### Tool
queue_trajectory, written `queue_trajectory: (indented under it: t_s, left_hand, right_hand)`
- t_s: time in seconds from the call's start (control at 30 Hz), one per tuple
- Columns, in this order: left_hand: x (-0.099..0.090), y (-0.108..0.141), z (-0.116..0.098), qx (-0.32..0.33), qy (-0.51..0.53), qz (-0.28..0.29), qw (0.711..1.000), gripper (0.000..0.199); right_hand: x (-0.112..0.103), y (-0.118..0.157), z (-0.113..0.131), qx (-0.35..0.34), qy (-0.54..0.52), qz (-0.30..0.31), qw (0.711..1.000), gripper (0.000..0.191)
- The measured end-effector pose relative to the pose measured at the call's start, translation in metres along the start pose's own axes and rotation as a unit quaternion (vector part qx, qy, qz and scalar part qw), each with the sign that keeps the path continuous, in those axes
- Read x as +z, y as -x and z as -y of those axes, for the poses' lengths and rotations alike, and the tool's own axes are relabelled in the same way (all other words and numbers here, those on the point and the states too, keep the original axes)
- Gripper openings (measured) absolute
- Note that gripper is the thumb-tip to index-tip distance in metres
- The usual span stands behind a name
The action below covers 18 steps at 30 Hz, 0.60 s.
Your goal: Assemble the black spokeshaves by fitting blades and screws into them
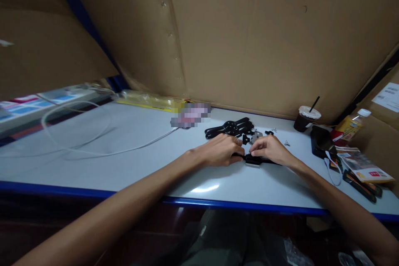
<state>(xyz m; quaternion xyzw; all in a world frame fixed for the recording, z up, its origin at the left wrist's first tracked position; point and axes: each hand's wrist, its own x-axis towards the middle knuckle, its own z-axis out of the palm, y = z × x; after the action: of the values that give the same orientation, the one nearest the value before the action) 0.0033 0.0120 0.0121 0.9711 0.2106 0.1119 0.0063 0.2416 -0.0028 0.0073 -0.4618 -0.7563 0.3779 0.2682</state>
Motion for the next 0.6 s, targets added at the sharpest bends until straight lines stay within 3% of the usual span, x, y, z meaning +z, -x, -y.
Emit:
queue_trajectory:
  t_s: [0.13,0.23,0.47,0.6]
  left_hand:
    - [0.0,-0.001,0.0,0.001,-0.006,0.003,1.0,0.023]
    - [-0.001,-0.001,-0.001,0.001,-0.007,0.003,1.0,0.022]
    - [0.0,-0.002,-0.002,-0.008,0.004,0.0,1.0,0.022]
    - [0.001,-0.002,-0.002,-0.004,0.01,-0.005,1.0,0.024]
  right_hand:
    - [-0.002,-0.002,0.0,0.015,-0.017,0.027,0.999,0.01]
    - [0.0,-0.001,0.002,0.013,-0.012,0.014,1.0,0.007]
    - [0.003,0.009,0.021,0.004,0.188,-0.021,0.982,0.016]
    - [0.004,0.014,0.024,0.008,0.301,-0.025,0.953,0.015]
